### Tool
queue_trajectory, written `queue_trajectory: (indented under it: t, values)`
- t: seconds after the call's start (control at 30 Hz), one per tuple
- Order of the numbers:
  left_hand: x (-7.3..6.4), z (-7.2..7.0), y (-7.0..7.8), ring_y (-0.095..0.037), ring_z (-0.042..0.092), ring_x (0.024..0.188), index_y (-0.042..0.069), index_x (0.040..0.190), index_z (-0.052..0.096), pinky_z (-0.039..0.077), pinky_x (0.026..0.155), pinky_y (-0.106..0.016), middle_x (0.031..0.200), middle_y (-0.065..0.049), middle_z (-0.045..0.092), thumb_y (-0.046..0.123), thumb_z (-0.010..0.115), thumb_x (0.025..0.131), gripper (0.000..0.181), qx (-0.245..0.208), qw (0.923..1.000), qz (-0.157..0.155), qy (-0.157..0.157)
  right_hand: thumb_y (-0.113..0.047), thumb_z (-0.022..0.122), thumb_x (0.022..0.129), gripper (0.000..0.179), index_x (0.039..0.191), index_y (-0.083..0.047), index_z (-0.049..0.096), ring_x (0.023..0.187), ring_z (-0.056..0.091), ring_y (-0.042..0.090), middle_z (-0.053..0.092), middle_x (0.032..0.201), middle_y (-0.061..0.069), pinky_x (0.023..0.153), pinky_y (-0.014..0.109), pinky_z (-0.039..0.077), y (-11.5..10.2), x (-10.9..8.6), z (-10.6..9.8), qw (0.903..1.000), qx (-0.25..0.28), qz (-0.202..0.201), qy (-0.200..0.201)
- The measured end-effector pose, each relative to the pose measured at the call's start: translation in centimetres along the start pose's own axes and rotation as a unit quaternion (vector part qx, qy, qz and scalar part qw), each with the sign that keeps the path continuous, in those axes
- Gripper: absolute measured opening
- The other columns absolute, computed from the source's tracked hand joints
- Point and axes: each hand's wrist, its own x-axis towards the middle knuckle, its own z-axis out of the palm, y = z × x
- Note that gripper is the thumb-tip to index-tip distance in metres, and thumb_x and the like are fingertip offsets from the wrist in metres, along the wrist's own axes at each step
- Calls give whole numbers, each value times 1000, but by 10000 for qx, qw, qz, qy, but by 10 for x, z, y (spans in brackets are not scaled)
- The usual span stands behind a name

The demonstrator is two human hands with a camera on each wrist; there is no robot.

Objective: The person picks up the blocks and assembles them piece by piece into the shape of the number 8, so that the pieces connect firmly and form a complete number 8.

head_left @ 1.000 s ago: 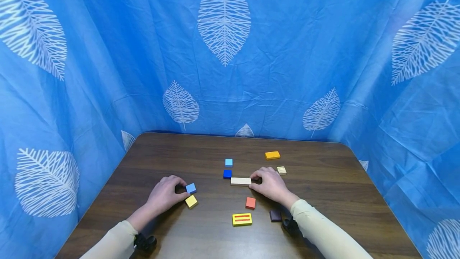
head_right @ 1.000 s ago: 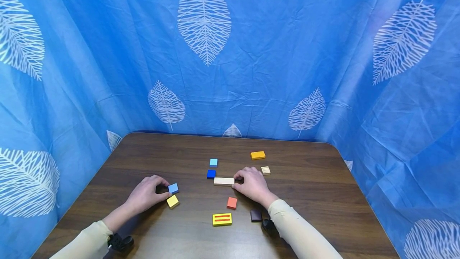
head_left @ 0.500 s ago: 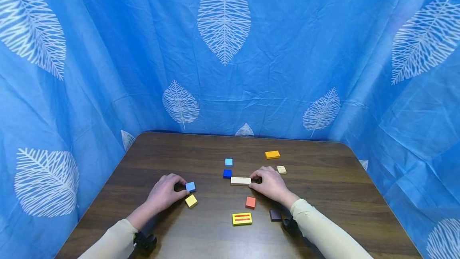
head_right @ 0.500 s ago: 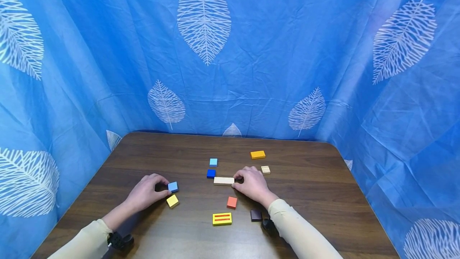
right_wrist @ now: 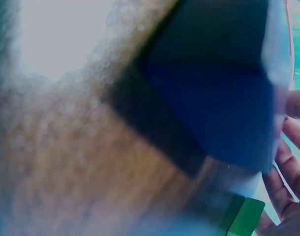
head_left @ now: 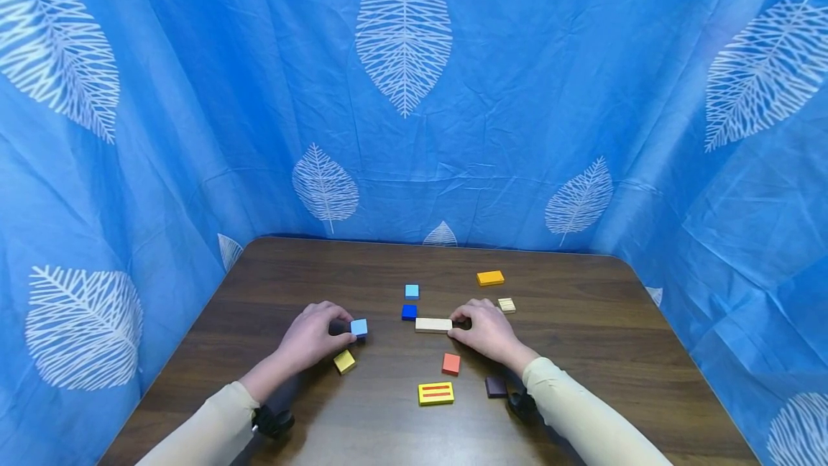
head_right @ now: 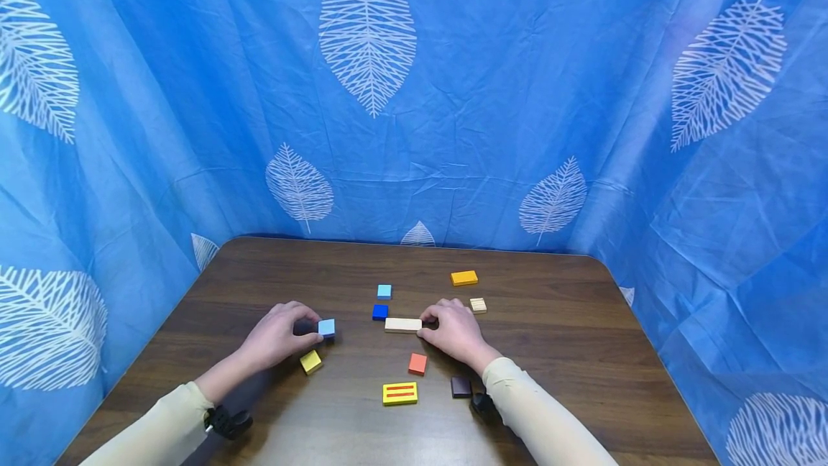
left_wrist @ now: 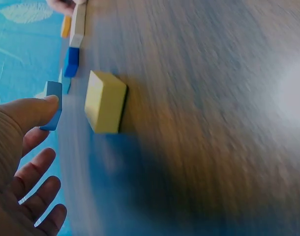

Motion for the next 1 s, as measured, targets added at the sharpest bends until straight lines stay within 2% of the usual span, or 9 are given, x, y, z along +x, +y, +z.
queue_trajectory:
  t: [0.27, 0.5, 0.7, 1.0]
  values:
    - [8, 7, 22, -23, 59, 107, 25, 100, 76, 47, 94, -49, 108, 5, 68, 34, 86, 83, 22, -123, 9994, 292, -162, -33, 84, 84, 18, 97, -23, 77, 92, 53, 14, 63, 92, -13, 84, 42, 44, 1, 0, 1, 10000, -44, -38, 62]
    - [16, 15, 37, -20, 58, 105, 25, 101, 76, 48, 93, -46, 107, 6, 68, 36, 86, 83, 23, 41, 9979, 595, -269, -33, 84, 84, 19, 98, -23, 77, 93, 54, 15, 63, 93, -12, 86, 42, 44, 0, -1, 0, 10000, -52, -9, 38]
    - [20, 21, 46, -21, 57, 104, 24, 101, 76, 48, 93, -48, 108, 4, 68, 36, 86, 83, 23, 79, 9957, 856, -343, -32, 84, 84, 19, 98, -22, 77, 92, 54, 15, 64, 92, -12, 85, 42, 45, -1, -1, 0, 9999, -78, -47, 56]
    - [22, 28, 53, -21, 56, 104, 23, 102, 77, 46, 95, -49, 108, 4, 67, 35, 85, 84, 23, -16, 9950, 898, -444, -33, 84, 85, 19, 99, -22, 77, 91, 53, 15, 63, 91, -12, 84, 41, 44, -1, -1, 0, 10000, -85, -34, 29]
